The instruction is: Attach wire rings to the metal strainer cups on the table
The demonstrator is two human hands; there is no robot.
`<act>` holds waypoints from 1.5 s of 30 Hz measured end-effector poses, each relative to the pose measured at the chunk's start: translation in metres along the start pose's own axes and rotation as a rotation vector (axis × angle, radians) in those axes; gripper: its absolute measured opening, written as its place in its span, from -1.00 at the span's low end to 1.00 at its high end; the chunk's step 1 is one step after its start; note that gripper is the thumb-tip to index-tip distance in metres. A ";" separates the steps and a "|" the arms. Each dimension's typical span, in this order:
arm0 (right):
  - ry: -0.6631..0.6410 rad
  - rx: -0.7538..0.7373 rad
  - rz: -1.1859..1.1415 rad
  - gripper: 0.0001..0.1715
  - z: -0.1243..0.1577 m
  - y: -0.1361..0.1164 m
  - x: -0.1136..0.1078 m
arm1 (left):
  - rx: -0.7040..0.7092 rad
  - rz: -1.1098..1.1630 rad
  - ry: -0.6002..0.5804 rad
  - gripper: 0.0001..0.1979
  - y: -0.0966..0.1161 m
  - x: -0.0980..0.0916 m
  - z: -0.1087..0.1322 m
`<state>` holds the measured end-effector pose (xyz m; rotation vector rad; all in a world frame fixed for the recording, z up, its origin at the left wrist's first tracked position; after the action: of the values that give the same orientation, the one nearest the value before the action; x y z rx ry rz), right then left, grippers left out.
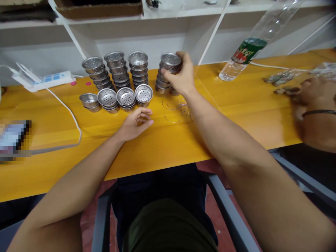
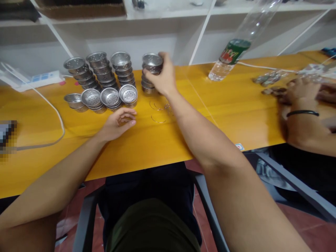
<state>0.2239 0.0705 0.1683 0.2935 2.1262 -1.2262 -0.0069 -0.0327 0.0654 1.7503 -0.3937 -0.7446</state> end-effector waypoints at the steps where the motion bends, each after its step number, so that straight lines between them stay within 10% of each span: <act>1: 0.007 -0.006 -0.015 0.45 0.010 -0.006 -0.004 | 0.007 0.009 -0.002 -0.47 0.000 0.001 0.000; 7: 0.022 -0.019 -0.163 0.28 0.054 -0.003 -0.023 | 0.035 0.140 -0.004 -0.14 0.002 0.009 0.002; 11: -0.123 -0.073 -0.303 0.26 0.067 -0.003 0.009 | 0.053 0.193 -0.026 0.11 0.013 0.014 0.000; 18: -0.311 -0.199 -0.304 0.09 0.075 -0.048 0.066 | -0.131 0.133 -0.019 -0.25 0.026 0.013 0.007; 35: -0.326 -0.299 -0.352 0.11 0.075 -0.040 0.045 | -0.170 0.382 -0.202 -0.17 0.028 0.025 0.010; 40: -0.358 -0.303 -0.115 -0.04 0.077 -0.025 0.031 | -0.076 0.449 -0.066 -0.12 0.028 -0.005 0.014; 45: -0.560 -0.218 0.090 -0.15 0.085 -0.027 0.065 | 0.025 0.410 0.112 -0.09 0.032 -0.027 0.013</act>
<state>0.1979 -0.0225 0.1162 -0.0507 1.7132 -0.8831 -0.0318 -0.0358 0.1013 1.6524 -0.6618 -0.3480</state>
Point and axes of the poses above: each hand's wrist, its own z-axis away from the middle knuckle, its own x-axis out of the palm, y = z × x, the point moved 8 cm from there along -z, towards the middle knuckle, and after that the axes turned 15 degrees about -y, right-handed, at the moved point
